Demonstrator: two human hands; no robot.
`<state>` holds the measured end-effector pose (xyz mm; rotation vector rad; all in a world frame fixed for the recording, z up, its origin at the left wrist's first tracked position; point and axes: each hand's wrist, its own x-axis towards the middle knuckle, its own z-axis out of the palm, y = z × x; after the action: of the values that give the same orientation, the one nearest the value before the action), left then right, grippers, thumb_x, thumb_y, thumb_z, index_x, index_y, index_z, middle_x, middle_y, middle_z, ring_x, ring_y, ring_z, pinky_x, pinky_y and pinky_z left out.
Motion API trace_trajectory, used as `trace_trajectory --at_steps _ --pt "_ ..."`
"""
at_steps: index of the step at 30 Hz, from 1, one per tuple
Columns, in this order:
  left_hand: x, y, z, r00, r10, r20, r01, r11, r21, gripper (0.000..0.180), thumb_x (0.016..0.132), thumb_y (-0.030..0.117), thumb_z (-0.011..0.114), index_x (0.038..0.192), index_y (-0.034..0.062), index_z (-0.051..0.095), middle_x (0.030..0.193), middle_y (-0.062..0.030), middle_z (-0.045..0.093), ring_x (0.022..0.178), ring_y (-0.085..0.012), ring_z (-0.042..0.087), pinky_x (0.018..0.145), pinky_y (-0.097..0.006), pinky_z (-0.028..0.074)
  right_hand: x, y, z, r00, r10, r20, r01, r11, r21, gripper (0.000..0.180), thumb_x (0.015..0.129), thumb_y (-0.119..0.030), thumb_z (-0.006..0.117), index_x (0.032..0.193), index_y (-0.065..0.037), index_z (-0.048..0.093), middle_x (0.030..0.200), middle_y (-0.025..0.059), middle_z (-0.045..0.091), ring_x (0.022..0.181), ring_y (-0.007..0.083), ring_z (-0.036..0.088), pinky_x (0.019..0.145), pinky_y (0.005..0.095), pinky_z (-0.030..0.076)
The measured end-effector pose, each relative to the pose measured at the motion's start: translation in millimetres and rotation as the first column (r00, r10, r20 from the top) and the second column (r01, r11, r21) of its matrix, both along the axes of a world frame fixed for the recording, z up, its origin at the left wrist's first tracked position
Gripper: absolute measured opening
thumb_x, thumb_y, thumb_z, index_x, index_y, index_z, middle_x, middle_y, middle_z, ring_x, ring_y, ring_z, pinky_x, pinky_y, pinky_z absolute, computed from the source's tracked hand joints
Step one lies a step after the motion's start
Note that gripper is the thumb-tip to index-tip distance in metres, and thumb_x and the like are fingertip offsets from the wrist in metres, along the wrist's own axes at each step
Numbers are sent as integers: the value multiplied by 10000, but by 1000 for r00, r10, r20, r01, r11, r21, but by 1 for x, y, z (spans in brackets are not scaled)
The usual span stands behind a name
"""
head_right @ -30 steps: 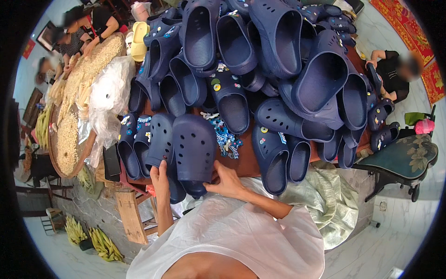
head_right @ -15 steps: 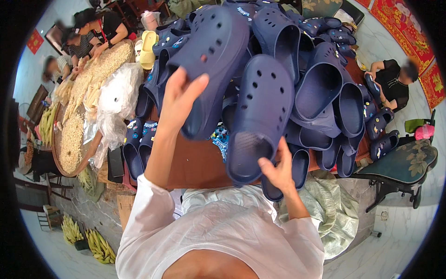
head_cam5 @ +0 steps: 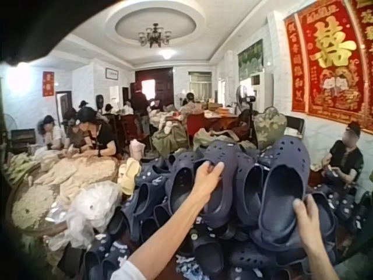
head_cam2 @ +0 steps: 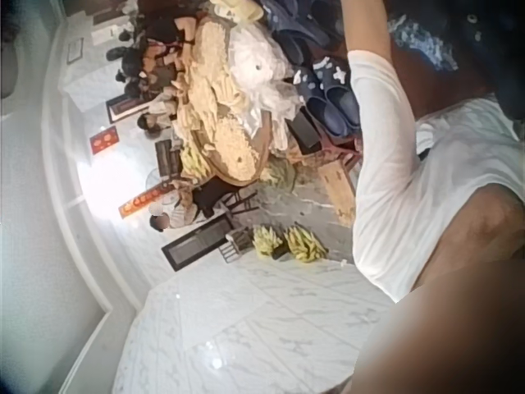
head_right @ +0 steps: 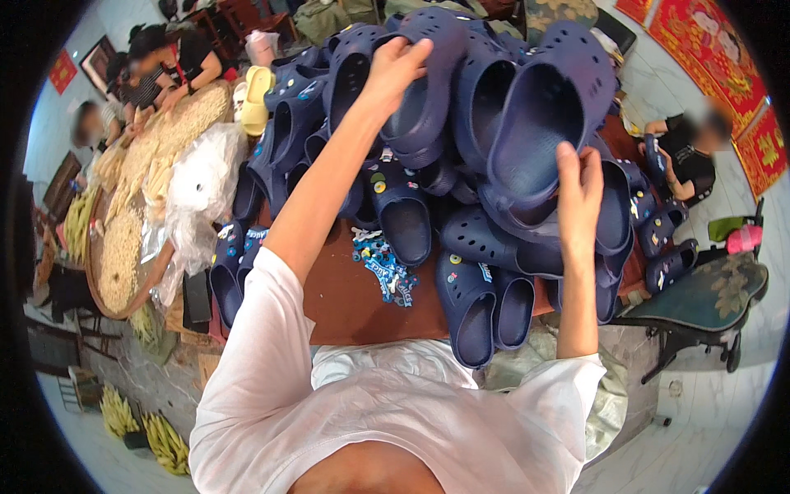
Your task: Attaching decorative charms into the holes of foam clogs.
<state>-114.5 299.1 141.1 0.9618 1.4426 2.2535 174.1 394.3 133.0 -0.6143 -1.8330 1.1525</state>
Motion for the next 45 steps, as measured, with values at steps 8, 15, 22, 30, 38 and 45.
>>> trace_trajectory --at_steps 8,15,22,30,38,45 --pt "4 28 -24 982 134 -133 -159 967 -198 507 828 210 660 1230 -86 569 1241 -274 613 1177 -399 586 1007 -408 455 -43 68 12 988 -137 75 129 986 103 606 920 -528 644 1062 62 628 691 -20 548 552 45 477 476 197 338" --pt "16 12 -22 972 104 -212 -172 926 -337 769 782 173 636 1389 -179 320 1339 -339 513 1275 -414 510 1076 -381 409 -46 84 -8 979 -169 116 155 981 120 681 921 -543 624 1262 41 550 950 83 610 707 86 538 544 213 393" --pt "19 7 -24 979 92 -180 -159 900 -406 847 781 141 605 1456 -182 208 1405 -355 443 1345 -406 444 1116 -364 365 -34 84 -32 973 -230 28 200 894 401 561 973 -427 604 1279 39 539 1098 105 565 876 122 538 688 246 434" --pt "46 -23 -18 954 148 -262 -265 827 -496 822 778 137 624 1420 -179 220 1366 -360 439 1293 -471 444 1109 -432 368 -24 -48 -32 974 -141 -176 219 781 585 295 953 -119 619 1221 0 583 1111 104 522 889 150 508 773 273 426" --pt "68 -69 -45 788 333 -517 -465 873 -147 597 791 129 684 1297 -50 424 1204 -259 492 1067 -379 571 942 -438 484 -83 -105 -77 972 216 94 -232 811 537 364 844 37 661 1195 -19 583 1148 148 513 921 220 561 728 315 482" --pt "15 -182 -114 458 571 -681 -826 556 -90 363 771 17 623 1129 32 566 1056 -150 554 991 -313 550 877 -392 479 -76 -140 -136 944 307 123 -330 861 387 277 859 18 648 1131 -18 614 1123 176 524 1001 278 575 710 313 508"
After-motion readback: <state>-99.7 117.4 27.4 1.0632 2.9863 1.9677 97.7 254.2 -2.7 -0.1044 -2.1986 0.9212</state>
